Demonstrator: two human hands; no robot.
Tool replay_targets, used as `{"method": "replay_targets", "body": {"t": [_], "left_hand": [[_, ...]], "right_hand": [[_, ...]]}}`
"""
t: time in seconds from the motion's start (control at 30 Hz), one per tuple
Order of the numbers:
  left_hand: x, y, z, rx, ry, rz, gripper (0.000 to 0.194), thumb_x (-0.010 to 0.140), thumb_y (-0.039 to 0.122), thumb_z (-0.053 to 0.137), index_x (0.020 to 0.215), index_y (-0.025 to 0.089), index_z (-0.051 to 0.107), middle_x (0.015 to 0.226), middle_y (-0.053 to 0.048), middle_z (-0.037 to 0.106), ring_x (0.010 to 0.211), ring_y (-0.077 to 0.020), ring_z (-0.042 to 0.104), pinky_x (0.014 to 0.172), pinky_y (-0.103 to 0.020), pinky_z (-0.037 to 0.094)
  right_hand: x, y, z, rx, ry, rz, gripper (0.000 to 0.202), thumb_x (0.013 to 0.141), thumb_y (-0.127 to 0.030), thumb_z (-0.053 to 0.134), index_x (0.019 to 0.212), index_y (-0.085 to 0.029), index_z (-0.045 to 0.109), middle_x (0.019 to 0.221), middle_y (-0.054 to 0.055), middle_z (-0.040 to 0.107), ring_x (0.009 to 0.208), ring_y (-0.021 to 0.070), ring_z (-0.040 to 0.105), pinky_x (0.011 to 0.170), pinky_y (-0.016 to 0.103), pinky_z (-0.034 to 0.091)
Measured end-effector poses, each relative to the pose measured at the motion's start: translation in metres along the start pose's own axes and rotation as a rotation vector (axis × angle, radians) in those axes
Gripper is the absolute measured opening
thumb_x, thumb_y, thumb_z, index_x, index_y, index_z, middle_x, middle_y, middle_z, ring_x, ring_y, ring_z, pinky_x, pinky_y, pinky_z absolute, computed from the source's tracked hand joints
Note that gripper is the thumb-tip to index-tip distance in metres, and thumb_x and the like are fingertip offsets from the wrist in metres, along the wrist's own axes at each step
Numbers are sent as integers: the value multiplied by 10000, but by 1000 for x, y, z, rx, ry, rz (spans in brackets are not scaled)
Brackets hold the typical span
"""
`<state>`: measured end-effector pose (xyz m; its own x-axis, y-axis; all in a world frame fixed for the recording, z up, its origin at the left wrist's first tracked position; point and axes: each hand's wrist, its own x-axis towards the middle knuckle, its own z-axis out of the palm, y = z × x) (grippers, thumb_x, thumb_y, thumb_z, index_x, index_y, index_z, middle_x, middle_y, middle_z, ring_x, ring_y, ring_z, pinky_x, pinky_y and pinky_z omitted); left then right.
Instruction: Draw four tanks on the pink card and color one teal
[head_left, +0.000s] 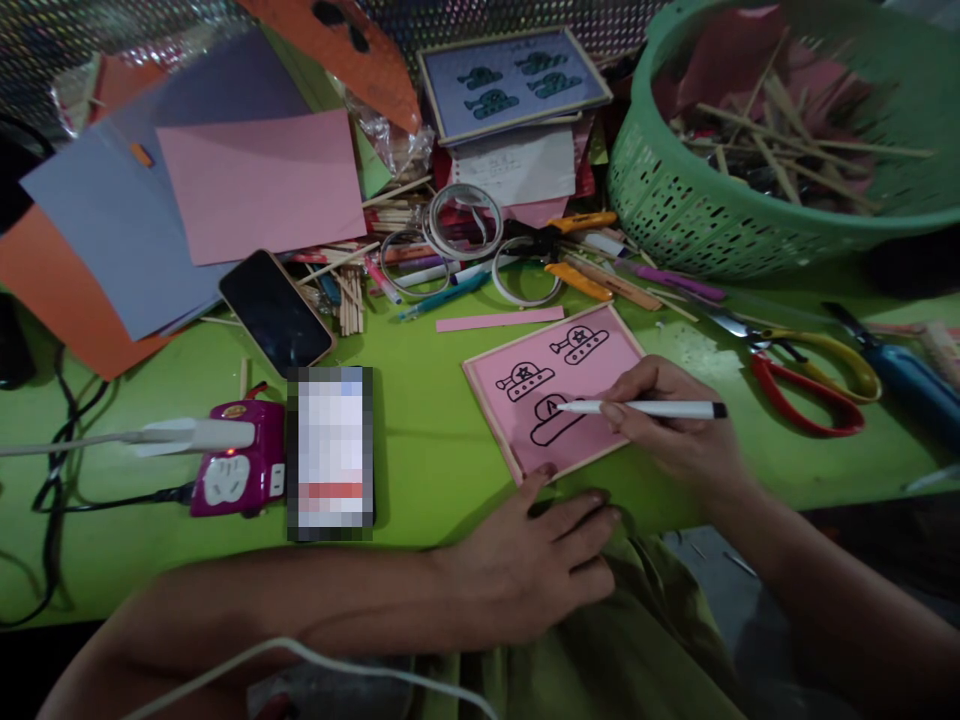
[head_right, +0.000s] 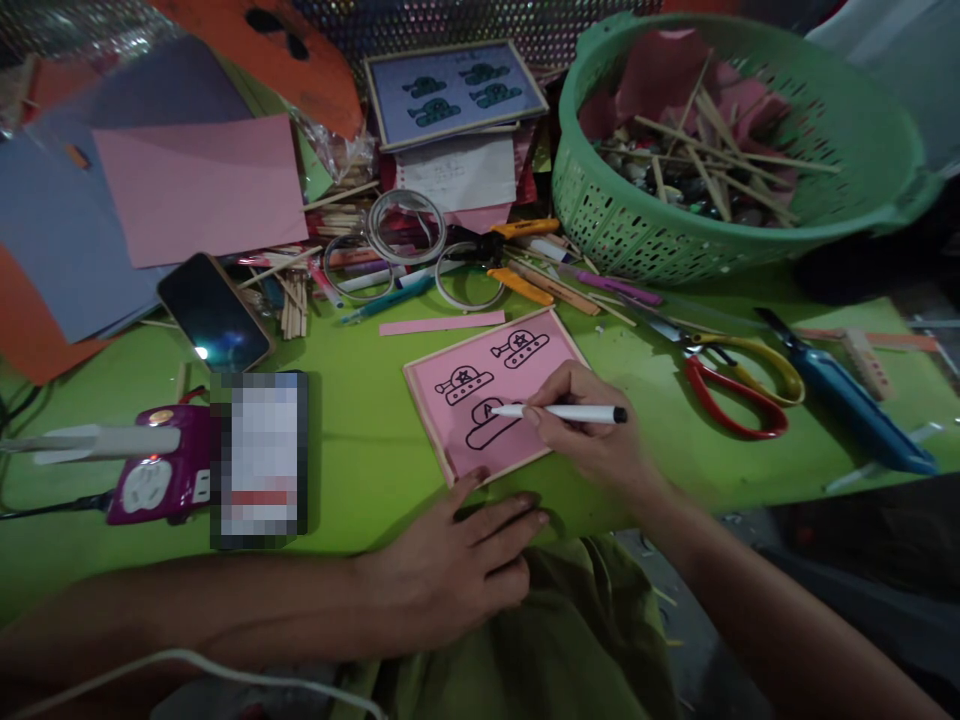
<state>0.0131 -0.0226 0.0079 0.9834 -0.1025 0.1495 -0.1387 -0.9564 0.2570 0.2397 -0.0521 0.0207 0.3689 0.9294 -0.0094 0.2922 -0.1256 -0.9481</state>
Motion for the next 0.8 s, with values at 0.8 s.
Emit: {"method": "replay_targets", "body": {"t": [0.8], "left_hand": [[-1,0,6,1,64,1,195,1026,291,565,1188,233,656,1526,-104,570,1398,-285,528,1122,-592,403]], "right_hand": [[1,0,-1,-6,53,7,226,805,-325,803,728,-262,600,607,-17,585,494,137,475,431,273,342]]}}
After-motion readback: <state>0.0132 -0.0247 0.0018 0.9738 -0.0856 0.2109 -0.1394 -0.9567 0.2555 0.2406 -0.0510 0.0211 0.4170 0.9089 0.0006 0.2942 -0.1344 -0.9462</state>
